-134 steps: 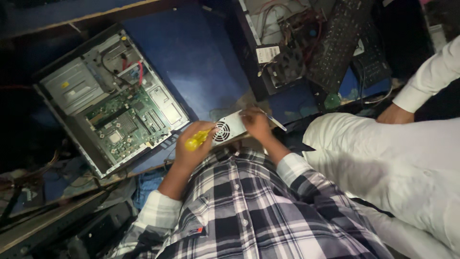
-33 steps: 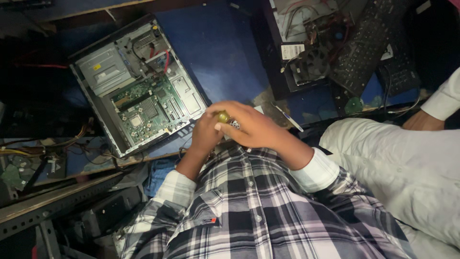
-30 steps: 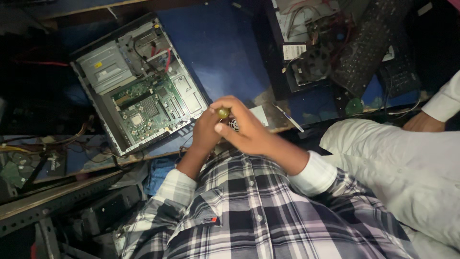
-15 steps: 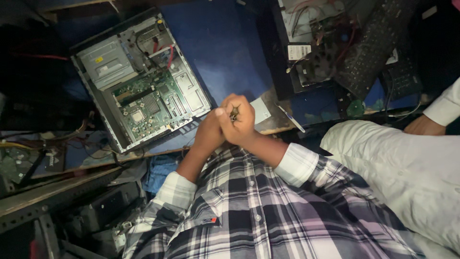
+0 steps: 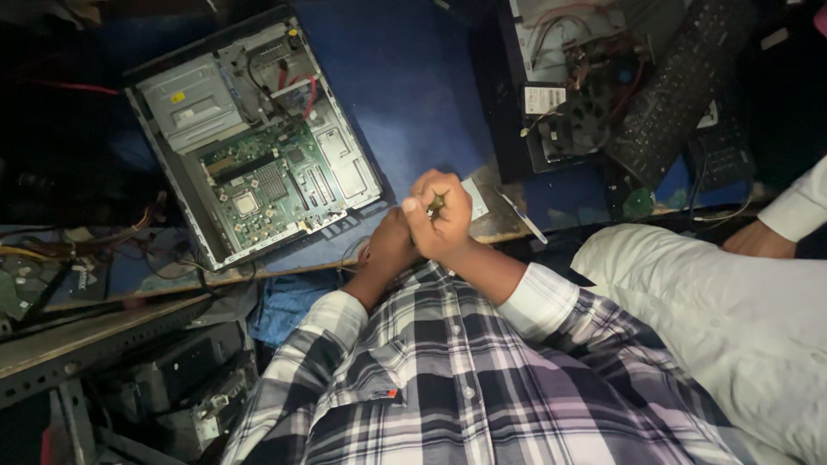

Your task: The person uses a screwdriver to remove screws from a computer case and then detaches a cooling fan. The person places the fan on the workbench and continues to unscrew components from the fan assembly.

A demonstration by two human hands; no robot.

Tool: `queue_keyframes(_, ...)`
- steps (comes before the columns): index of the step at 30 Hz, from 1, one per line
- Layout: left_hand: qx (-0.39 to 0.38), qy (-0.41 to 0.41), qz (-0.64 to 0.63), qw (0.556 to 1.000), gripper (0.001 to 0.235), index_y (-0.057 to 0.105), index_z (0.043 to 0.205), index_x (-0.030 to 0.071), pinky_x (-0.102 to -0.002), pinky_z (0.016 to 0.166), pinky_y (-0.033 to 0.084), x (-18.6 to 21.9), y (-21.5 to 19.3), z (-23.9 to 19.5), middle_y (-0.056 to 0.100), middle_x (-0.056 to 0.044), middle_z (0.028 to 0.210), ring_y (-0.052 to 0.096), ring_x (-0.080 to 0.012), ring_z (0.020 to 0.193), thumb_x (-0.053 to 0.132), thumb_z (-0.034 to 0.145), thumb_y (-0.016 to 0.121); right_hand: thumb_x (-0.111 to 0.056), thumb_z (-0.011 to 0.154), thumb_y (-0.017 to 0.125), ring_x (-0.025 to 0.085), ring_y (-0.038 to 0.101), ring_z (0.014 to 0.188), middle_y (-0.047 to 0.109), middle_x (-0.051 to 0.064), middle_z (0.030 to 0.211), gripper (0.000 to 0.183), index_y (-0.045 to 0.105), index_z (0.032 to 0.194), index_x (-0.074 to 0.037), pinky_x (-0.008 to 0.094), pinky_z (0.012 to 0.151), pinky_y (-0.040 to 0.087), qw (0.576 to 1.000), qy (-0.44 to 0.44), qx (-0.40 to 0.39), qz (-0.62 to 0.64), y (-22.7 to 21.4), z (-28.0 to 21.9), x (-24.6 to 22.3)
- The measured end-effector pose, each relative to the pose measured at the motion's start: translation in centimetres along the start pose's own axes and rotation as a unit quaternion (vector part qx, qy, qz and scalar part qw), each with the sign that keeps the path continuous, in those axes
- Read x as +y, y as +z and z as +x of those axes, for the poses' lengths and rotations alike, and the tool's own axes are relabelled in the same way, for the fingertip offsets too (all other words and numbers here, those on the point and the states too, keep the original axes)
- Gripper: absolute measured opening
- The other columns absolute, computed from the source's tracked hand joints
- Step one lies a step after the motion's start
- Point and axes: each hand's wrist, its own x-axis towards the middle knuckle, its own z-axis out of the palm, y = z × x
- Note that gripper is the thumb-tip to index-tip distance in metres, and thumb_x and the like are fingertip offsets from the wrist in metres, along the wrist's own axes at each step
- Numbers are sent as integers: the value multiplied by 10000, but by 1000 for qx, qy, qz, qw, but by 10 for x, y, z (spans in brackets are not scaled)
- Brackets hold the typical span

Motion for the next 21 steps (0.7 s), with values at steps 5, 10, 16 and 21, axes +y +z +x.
queue_keyframes(5, 14, 3, -35, 999, 570, 681, 1086, 51, -504, 802, 544, 7, -8, 4, 713, -223, 1021, 669, -429, 943, 344, 632, 859, -76, 1010, 676, 125, 493, 621, 544, 58, 726, 294, 431, 849, -63, 277, 581, 414, 999, 18, -18, 25, -1, 6, -5)
queue_keyframes(10, -45, -68, -73, 994, 504, 696, 1111, 115, -457, 834, 560, 9, -18, 1, 733, -163, 1085, 702, -353, 1013, 369, 703, 848, -215, 993, 700, 148, 422, 547, 440, 44, 611, 444, 395, 698, -81, 301, 544, 325, 970, 42, -213, 107, -13, 27, -8)
queue_keyframes(16, -77, -63, -37, 994, 547, 698, 1179, 153, -431, 894, 563, -2, -15, -4, 741, -129, 1156, 714, -330, 1068, 399, 722, 872, -319, 984, 714, 165, 360, 565, 333, 26, 604, 564, 338, 631, -88, 337, 618, 302, 809, 151, -476, 311, -35, 73, 4)
queue_keyframes(21, -47, -55, 36, 997, 885, 547, 1367, 32, -455, 957, 521, -13, -2, -6, 628, -200, 1298, 626, -382, 1157, 382, 636, 904, -368, 1126, 620, 173, 475, 742, 553, 70, 847, 495, 465, 755, -79, 318, 723, 406, 883, 162, -347, 271, -43, 63, 12)
